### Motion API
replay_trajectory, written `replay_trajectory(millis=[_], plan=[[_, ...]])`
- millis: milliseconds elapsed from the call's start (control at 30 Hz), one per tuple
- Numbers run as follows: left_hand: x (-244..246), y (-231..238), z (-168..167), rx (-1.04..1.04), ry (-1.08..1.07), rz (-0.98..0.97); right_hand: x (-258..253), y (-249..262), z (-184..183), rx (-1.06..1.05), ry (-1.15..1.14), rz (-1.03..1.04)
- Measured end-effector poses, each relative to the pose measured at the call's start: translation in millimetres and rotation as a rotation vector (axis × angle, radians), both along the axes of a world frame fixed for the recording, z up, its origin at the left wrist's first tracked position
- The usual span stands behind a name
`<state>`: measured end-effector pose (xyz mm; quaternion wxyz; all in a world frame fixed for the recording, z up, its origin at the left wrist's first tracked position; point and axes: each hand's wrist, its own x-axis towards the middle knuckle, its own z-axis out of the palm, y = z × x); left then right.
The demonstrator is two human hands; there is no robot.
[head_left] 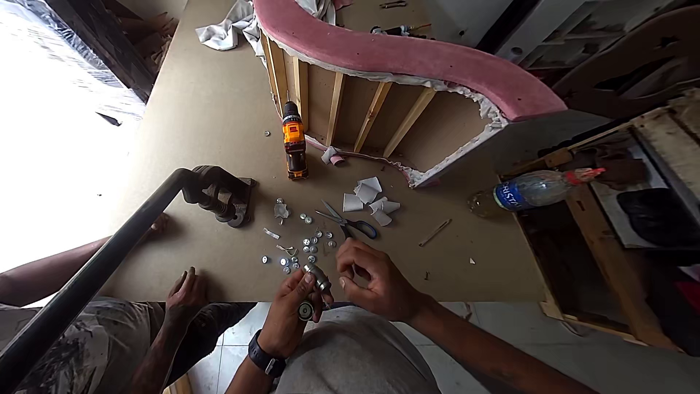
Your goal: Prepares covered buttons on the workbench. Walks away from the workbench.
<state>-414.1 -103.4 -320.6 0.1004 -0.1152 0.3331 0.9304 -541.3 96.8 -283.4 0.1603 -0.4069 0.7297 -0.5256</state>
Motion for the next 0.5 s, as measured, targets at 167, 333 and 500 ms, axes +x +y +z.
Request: replay_trajectory(millis=[167,333,500], plan=[[-5.4,-2.8,-3.2,-0.329,0.073,-0.014,28.0,2.3,-25.8,0.160,-0.297,-0.146],[-12.5,4.1,-4.5,-0.552,0.153,0.069,29.1,1.8,-29.2,0.136,-0.297,-0.187],[-21.4,-7.6,0.5,-0.627,0.164,0.177,22.2,36.6,-54.2,0.072,-0.327,-0.309]])
